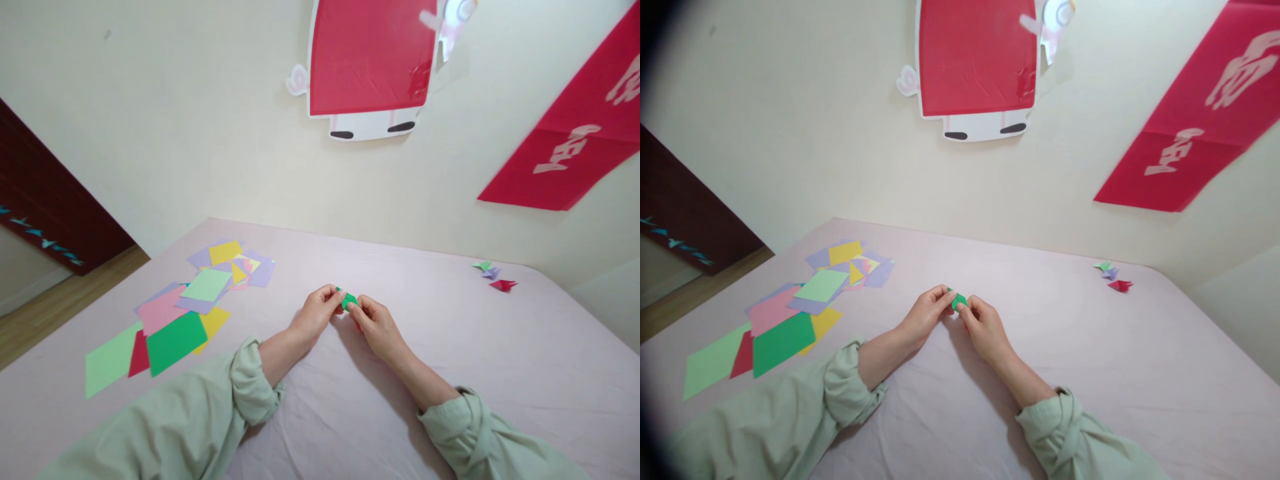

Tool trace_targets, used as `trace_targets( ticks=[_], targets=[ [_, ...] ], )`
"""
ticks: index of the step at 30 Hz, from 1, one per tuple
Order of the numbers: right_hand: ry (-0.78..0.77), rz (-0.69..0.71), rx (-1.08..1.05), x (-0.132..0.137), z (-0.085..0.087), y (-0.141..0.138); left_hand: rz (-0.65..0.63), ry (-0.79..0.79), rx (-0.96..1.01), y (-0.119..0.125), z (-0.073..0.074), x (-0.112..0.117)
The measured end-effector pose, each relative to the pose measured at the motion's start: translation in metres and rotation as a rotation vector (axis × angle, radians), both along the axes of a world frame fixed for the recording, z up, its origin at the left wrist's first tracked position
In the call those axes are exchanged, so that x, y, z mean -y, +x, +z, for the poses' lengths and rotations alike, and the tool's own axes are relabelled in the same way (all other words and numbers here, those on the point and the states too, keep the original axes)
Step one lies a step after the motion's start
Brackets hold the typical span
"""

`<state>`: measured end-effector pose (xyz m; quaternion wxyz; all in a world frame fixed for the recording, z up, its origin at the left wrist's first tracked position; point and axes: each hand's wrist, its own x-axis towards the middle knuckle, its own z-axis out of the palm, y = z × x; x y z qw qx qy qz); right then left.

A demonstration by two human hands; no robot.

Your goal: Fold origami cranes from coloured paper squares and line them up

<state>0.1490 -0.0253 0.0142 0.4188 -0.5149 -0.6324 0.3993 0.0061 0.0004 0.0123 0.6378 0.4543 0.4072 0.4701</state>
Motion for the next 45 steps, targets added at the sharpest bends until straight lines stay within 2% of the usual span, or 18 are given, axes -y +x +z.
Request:
trace_targets(
  ticks=[5, 11, 15, 20, 26, 33, 45],
  targets=[
    [0.034, -0.086, 0.007, -0.001, 0.002, 0.003, -0.097, 0.059, -0.111, 0.000, 0.005, 0.003],
    [-0.007, -0.091, -0.090, -0.002, 0.002, 0.003, -0.090, 0.141, -0.236, 0.000, 0.003, 0.004],
    [-0.006, -0.081, -0.154, -0.004, 0.003, 0.003, -0.138, 0.182, -0.245, 0.001, -0.001, 0.003],
    [-0.012, -0.077, -0.153, -0.002, 0.008, 0.003, -0.133, 0.189, -0.257, 0.001, -0.003, 0.003],
    [0.000, -0.074, -0.105, -0.001, 0.008, 0.004, -0.116, 0.197, -0.226, 0.001, 0.000, 0.005],
    [0.005, -0.071, -0.043, 0.000, 0.005, 0.003, -0.109, 0.197, -0.215, 0.001, -0.006, 0.003],
    [-0.006, -0.045, -0.021, 0.000, 0.003, 0.003, -0.094, 0.191, -0.220, 0.001, -0.001, 0.003]
  ],
)
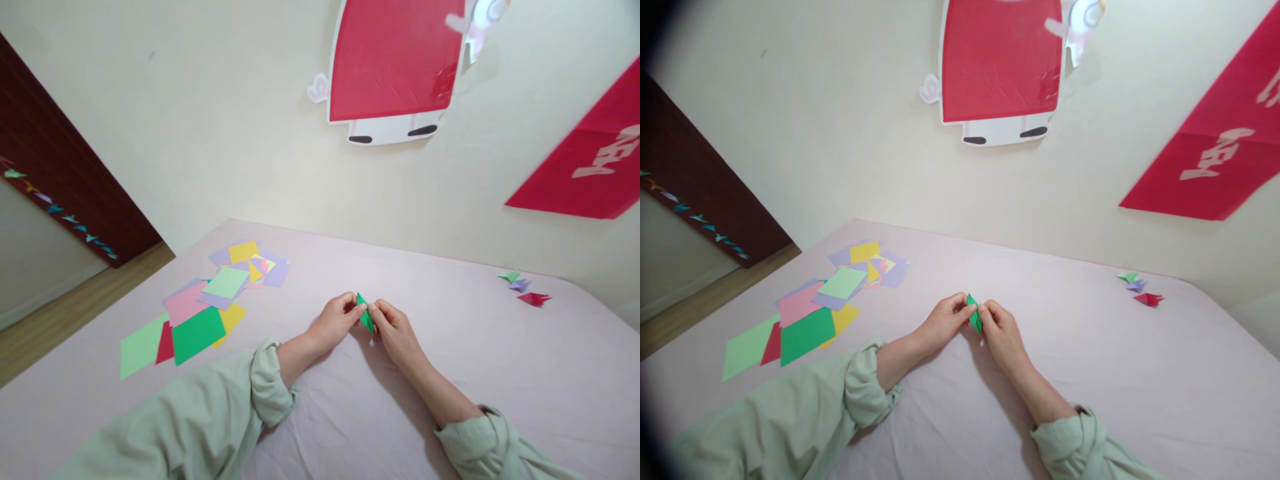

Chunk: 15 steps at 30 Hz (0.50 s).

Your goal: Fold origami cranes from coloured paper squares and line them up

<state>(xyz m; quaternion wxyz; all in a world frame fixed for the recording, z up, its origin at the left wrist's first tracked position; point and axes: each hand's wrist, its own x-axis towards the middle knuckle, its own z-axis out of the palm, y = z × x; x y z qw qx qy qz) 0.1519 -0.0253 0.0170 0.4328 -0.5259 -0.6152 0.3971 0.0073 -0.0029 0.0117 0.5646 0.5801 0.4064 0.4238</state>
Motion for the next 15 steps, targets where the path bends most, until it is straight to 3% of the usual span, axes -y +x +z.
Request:
trace_targets(
  ticks=[15],
  targets=[
    [-0.051, 0.112, 0.001, 0.0046, 0.0002, -0.0057, 0.033, -0.053, 0.045, -0.0032, 0.0058, -0.0014]
  ],
)
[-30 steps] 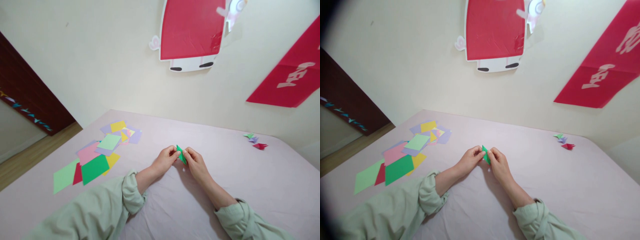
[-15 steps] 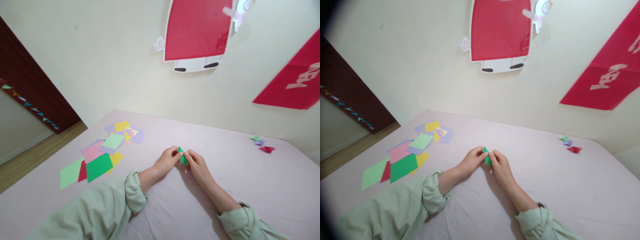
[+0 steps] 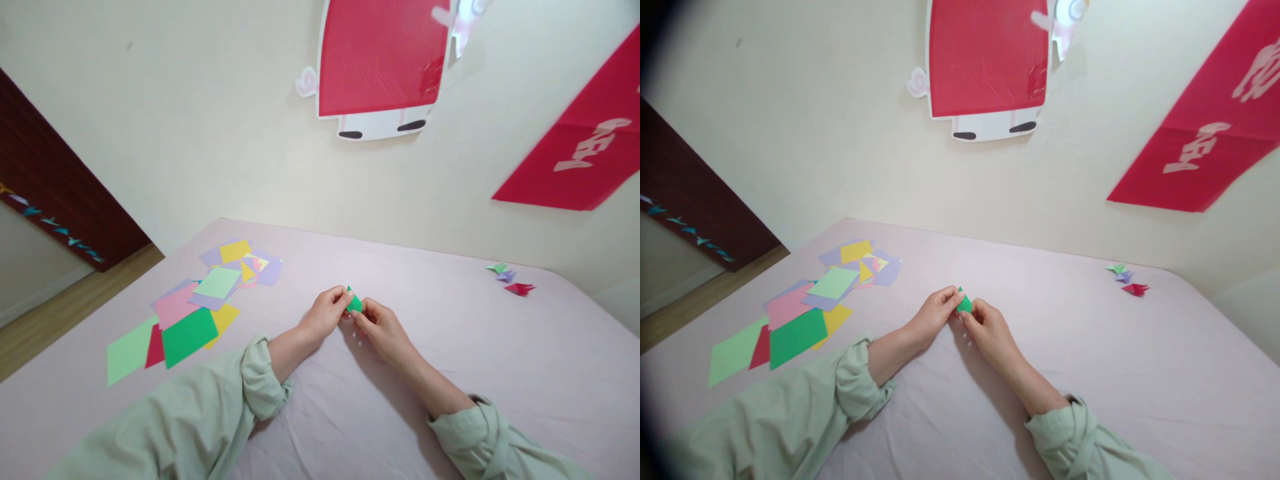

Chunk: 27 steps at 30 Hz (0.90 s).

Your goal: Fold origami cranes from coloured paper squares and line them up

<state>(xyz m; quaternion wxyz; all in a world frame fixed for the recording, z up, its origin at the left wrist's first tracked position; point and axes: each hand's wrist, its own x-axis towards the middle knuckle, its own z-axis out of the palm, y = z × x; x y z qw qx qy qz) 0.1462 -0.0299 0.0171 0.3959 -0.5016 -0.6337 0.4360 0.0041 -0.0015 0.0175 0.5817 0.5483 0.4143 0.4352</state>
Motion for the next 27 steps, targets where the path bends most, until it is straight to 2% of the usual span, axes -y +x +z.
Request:
trace_targets(
  ticks=[4, 16, 18, 21, 24, 27],
  targets=[
    [-0.070, 0.049, -0.013, 0.003, 0.002, -0.002, 0.016, -0.015, 0.007, 0.001, -0.003, 0.000],
    [-0.385, 0.018, -0.038, 0.014, 0.010, -0.007, 0.058, 0.036, -0.102, 0.006, -0.006, 0.002],
    [-0.430, 0.047, -0.041, 0.016, 0.011, -0.004, 0.043, 0.069, -0.140, 0.005, -0.007, 0.004],
    [-0.503, 0.166, 0.008, 0.018, 0.012, 0.001, 0.003, 0.150, -0.267, 0.003, -0.008, 0.006],
    [-0.400, 0.205, 0.212, 0.022, 0.018, 0.008, -0.042, 0.275, -0.452, 0.002, -0.010, 0.009],
    [-0.093, 0.078, 0.585, 0.029, 0.028, 0.013, -0.073, 0.396, -0.658, 0.003, -0.010, 0.013]
  ],
)
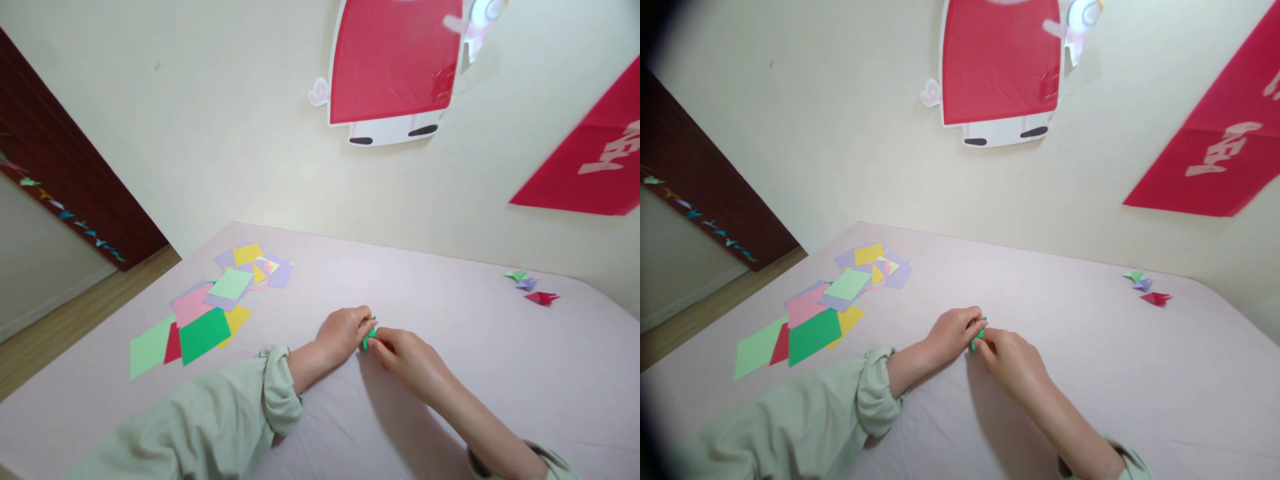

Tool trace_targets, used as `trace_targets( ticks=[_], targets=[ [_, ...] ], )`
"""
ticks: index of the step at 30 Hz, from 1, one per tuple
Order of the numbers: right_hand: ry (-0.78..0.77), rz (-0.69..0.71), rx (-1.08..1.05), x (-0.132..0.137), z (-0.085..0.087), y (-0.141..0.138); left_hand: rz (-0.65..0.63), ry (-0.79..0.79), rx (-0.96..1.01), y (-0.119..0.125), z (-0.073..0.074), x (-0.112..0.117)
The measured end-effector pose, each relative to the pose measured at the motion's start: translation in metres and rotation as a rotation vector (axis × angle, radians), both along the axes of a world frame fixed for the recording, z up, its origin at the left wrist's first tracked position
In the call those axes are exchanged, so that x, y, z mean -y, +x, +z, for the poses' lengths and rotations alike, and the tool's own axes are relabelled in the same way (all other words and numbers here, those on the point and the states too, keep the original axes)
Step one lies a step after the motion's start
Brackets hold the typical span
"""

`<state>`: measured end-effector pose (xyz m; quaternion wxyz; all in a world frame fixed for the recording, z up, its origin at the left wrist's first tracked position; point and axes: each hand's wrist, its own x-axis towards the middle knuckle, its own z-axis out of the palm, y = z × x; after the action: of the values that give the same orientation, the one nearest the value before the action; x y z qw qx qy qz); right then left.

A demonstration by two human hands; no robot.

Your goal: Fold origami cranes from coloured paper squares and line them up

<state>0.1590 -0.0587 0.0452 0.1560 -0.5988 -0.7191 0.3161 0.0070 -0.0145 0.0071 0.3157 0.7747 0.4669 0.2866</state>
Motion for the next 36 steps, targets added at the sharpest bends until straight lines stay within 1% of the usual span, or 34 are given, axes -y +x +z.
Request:
trace_targets(
  ticks=[2, 5, 7, 9, 12, 14, 17, 21, 24, 30, 36],
  targets=[
    [0.102, -0.008, 0.176, 0.005, 0.006, 0.002, -0.011, 0.069, -0.099, 0.001, 0.000, 0.002],
    [0.134, 0.023, 0.291, 0.014, 0.008, 0.004, -0.026, 0.163, -0.192, 0.002, 0.002, 0.004],
    [0.181, 0.031, 0.280, 0.018, 0.006, 0.005, -0.019, 0.203, -0.244, 0.001, 0.004, 0.005],
    [0.264, 0.049, 0.218, 0.021, 0.003, 0.005, -0.001, 0.219, -0.285, 0.001, 0.006, 0.006],
    [0.359, 0.141, 0.135, 0.020, -0.005, 0.004, 0.037, 0.218, -0.325, 0.002, 0.009, 0.007],
    [0.375, 0.192, 0.130, 0.018, -0.011, 0.002, 0.047, 0.233, -0.367, 0.003, 0.008, 0.008],
    [0.378, 0.201, 0.204, 0.017, -0.017, 0.000, 0.019, 0.278, -0.468, 0.005, 0.007, 0.008],
    [0.380, 0.206, 0.328, 0.022, -0.018, -0.002, -0.017, 0.333, -0.587, 0.005, 0.006, 0.011],
    [0.415, 0.207, 0.403, 0.028, -0.020, -0.003, -0.032, 0.381, -0.656, 0.003, 0.005, 0.016],
    [0.518, 0.235, 0.477, 0.036, -0.027, -0.003, -0.066, 0.453, -0.650, -0.006, 0.002, 0.034],
    [0.505, 0.243, 0.517, 0.036, -0.026, -0.002, -0.071, 0.431, -0.657, -0.016, 0.001, 0.052]
  ],
)
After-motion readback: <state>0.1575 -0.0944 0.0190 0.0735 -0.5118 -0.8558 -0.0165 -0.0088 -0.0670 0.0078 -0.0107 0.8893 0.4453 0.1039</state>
